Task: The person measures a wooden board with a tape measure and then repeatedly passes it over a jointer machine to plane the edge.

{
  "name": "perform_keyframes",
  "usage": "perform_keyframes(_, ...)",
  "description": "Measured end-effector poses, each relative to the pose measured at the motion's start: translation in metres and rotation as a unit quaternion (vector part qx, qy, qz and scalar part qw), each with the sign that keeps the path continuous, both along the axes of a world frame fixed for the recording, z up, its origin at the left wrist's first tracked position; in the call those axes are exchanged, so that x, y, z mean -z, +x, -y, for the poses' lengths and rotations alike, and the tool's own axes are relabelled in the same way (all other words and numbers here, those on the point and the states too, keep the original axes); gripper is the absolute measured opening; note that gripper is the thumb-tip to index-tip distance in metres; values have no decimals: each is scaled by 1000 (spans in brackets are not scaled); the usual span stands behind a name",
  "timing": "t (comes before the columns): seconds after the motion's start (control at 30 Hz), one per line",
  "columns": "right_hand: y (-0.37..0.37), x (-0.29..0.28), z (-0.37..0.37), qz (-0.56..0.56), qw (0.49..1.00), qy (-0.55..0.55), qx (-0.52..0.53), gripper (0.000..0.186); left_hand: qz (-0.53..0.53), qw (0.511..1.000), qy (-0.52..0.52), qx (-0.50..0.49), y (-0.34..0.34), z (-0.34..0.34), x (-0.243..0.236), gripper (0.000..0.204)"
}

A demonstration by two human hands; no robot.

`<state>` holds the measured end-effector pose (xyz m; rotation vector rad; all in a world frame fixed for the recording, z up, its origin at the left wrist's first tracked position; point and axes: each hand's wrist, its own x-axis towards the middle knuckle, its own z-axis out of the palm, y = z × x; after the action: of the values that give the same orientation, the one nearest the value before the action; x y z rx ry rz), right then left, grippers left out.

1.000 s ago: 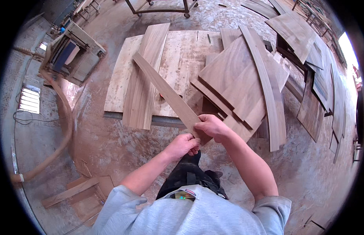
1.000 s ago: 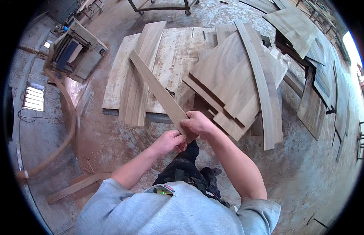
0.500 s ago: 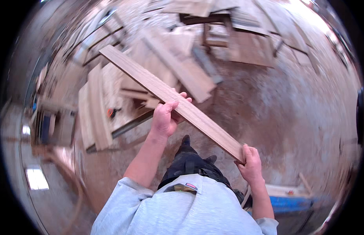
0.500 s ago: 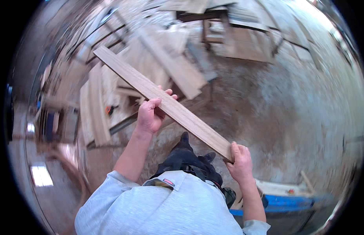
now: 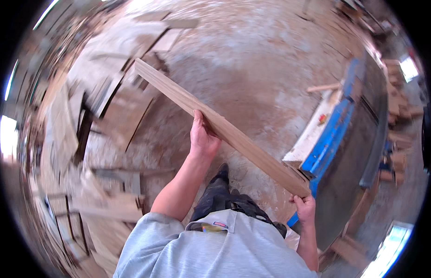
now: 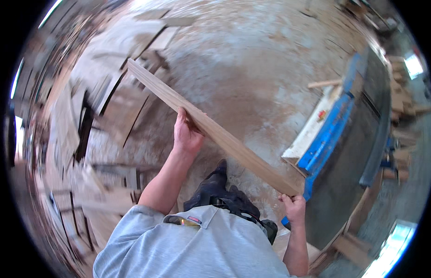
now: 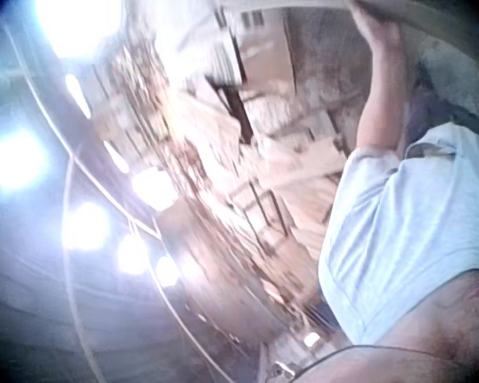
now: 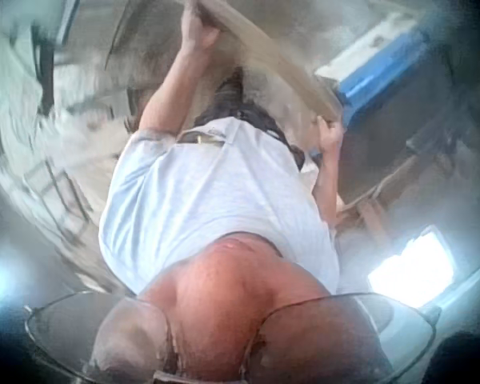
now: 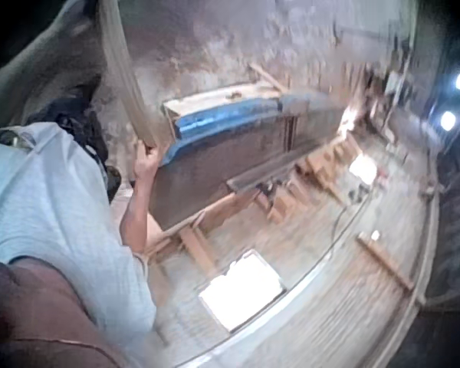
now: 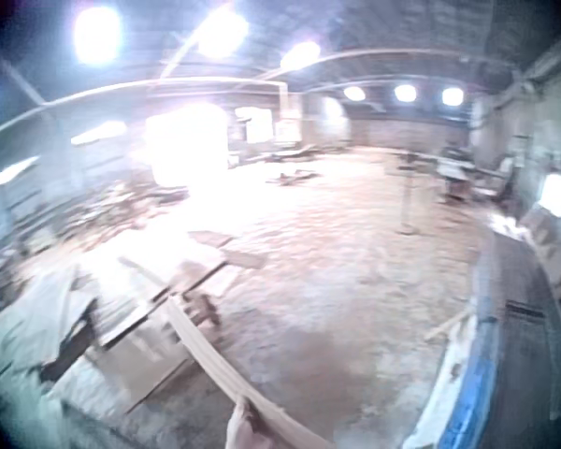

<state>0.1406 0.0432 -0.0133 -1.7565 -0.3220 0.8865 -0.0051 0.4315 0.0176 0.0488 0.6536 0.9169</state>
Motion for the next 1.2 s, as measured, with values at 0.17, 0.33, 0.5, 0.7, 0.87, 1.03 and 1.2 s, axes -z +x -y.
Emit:
perform_keyframes(0.17,-7,-8,24,11,982,51,179,14,-36,982,60,178,160,4,29,46)
perform_keyframes(0.33,-37,5,83,-118,856,205,460,29,-61,920,100,374,281,89,28,43)
perform_keyframes(0.5,-17,-14,105,-188,654,396,616,41,-86,851,138,500,385,188,50,22)
perform_keyframes(0.7,-10,54,137,-220,606,294,705,36,-135,614,280,726,471,287,62,25)
perform_keyframes(0.87,8,94,156,-253,526,271,765,32,-110,529,301,786,544,371,119,21)
perform_keyframes(1.03,59,107,164,-194,480,200,832,28,-164,413,415,794,602,428,132,27)
perform_keyframes(1.2,114,105,181,-157,442,111,876,32,-163,364,466,790,646,465,132,35)
